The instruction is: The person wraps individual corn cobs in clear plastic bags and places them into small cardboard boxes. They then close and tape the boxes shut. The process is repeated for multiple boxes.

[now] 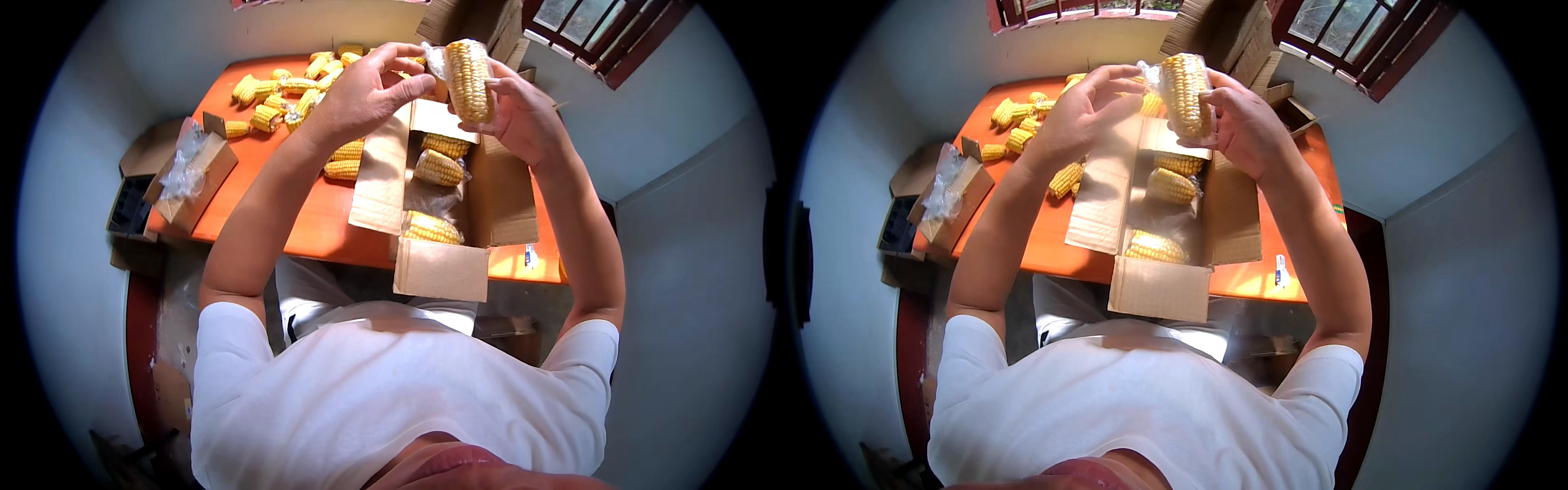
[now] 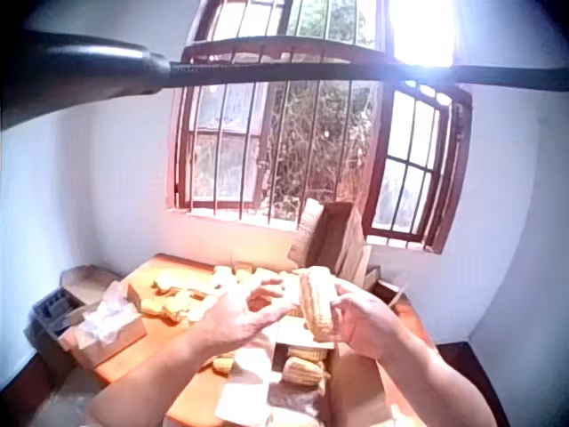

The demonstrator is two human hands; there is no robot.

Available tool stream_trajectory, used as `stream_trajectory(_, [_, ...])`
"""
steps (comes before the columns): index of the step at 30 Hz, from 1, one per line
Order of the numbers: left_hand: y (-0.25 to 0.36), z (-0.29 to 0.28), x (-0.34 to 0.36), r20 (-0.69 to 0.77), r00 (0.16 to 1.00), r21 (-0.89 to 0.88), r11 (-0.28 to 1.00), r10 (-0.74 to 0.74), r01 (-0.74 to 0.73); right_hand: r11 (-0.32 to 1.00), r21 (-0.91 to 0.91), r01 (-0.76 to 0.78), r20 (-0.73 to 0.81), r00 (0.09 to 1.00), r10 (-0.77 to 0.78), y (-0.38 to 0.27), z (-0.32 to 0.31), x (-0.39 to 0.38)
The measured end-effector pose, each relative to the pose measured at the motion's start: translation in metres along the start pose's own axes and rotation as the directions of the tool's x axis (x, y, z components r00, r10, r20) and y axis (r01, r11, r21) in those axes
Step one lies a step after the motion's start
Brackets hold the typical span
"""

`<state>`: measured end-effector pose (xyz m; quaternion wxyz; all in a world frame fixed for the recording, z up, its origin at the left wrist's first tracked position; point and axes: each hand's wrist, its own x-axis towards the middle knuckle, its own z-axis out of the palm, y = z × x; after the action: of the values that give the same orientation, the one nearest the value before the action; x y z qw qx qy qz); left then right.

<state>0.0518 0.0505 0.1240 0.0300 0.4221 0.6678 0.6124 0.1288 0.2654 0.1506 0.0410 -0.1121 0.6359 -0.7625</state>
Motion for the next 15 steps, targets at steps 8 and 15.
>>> stream_trajectory(8, [-0.013, 0.012, 0.015, -0.023, 0.99, 0.303, 0.945, 0.137, -0.124, 0.99, 0.102, -0.094, -0.037, 0.994, 0.098, 0.012, -0.015, -0.002])
stream_trajectory(15, [0.004, 0.019, 0.011, 0.176, 0.764, 0.683, 0.482, 0.621, -0.549, 0.989, 0.028, -0.146, 0.016, 0.989, 0.146, 0.016, -0.016, -0.011])
